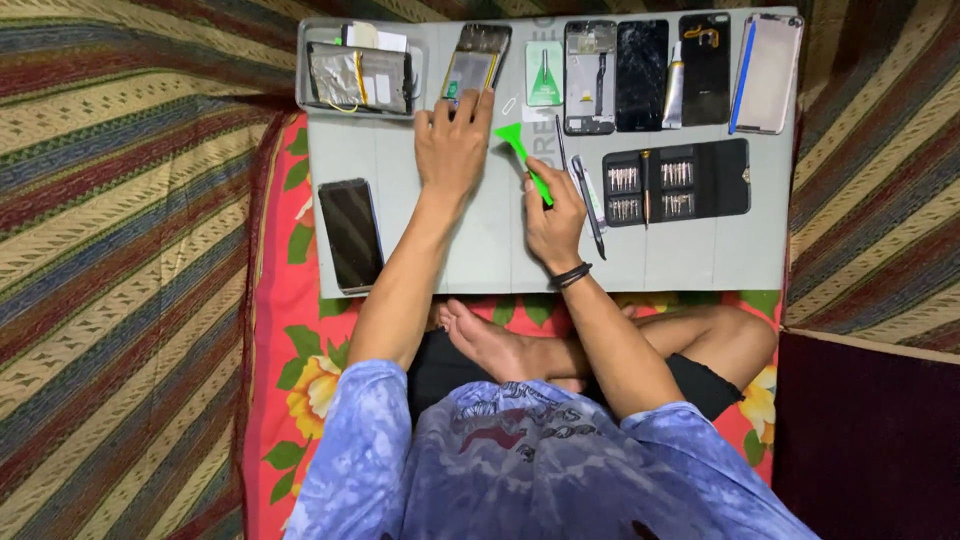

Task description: Organizing, inspecting, and manipulating various smartphone components such as screens, frames, and batteries using manual handling and small repair tools.

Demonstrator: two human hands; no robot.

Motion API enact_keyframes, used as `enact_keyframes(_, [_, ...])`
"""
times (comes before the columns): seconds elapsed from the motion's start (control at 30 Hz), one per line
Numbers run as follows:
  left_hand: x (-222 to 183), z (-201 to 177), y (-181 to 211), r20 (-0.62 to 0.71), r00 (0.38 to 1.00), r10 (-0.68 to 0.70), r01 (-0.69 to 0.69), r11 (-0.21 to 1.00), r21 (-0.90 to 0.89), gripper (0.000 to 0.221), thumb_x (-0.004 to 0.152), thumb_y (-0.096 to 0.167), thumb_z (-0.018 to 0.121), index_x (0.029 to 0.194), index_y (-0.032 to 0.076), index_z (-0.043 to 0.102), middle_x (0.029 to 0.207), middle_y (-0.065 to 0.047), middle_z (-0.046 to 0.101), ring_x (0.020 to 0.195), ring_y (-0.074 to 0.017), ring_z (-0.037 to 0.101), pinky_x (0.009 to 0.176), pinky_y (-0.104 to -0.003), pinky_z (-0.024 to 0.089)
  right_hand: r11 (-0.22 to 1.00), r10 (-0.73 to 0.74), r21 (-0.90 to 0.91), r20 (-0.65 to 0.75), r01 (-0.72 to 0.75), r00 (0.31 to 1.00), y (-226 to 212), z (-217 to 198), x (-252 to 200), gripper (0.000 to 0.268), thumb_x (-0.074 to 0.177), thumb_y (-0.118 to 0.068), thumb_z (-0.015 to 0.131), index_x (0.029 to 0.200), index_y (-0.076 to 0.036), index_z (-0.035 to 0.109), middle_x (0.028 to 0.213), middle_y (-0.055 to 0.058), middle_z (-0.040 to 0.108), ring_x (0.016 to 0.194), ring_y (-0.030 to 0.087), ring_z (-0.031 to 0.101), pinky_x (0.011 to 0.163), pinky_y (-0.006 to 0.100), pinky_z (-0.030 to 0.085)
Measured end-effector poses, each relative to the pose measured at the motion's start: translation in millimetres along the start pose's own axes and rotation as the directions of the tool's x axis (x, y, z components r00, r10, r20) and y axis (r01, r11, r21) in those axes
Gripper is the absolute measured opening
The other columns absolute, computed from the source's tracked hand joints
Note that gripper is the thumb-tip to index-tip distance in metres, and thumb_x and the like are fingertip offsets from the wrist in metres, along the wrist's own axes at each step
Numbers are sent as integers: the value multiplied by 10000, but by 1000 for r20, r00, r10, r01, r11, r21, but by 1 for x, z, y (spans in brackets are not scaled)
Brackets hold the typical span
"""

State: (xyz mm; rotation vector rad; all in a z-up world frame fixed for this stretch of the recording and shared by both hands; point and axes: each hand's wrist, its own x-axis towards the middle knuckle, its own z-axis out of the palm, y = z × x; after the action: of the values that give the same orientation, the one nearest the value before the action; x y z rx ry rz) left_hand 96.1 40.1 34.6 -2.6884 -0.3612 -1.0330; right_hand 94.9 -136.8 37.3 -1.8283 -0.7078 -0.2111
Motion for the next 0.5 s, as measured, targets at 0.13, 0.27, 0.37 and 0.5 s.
enact_keyframes(0.13, [3, 10, 5, 79, 997, 6, -6, 1000, -2, 365, 863, 169, 689, 1226, 147, 703, 1121, -19, 657, 814, -224, 586, 729, -368, 457, 1000, 6, -12, -38, -7, 999, 0, -1, 1, 292, 934, 31, 611, 1219, -1, 666, 1040, 126, 692, 858, 234, 652, 804, 326, 534])
enact_keyframes(0.27, [6, 19, 6, 37, 997, -73, 75, 995, -65, 300, 861, 175, 703, 1157, 156, 752, 1103, 10, 680, 885, -227, 601, 706, -366, 477, 1000, -2, 18, -48, 3, 999, 0, 0, 3, 315, 912, 61, 601, 1214, 4, 667, 1038, 131, 689, 862, 238, 655, 813, 326, 537])
enact_keyframes(0.37, [1, 25, 4, 142, 985, -93, 112, 985, -130, 405, 819, 226, 770, 1217, 171, 717, 1163, 20, 665, 956, -236, 584, 752, -372, 501, 1000, -1, 25, -51, 2, 999, 1, 0, 3, 321, 905, 68, 605, 1215, 13, 669, 1048, 131, 700, 880, 233, 664, 830, 321, 541])
enact_keyframes(0.5, [2, 27, 6, 165, 979, -119, 144, 979, -146, 333, 870, 231, 731, 1196, 167, 745, 1141, 27, 690, 947, -230, 582, 761, -375, 492, 1000, 0, 21, -53, 1, 999, 3, 1, 2, 320, 903, 66, 604, 1211, 7, 669, 1048, 135, 697, 887, 242, 662, 832, 327, 539])
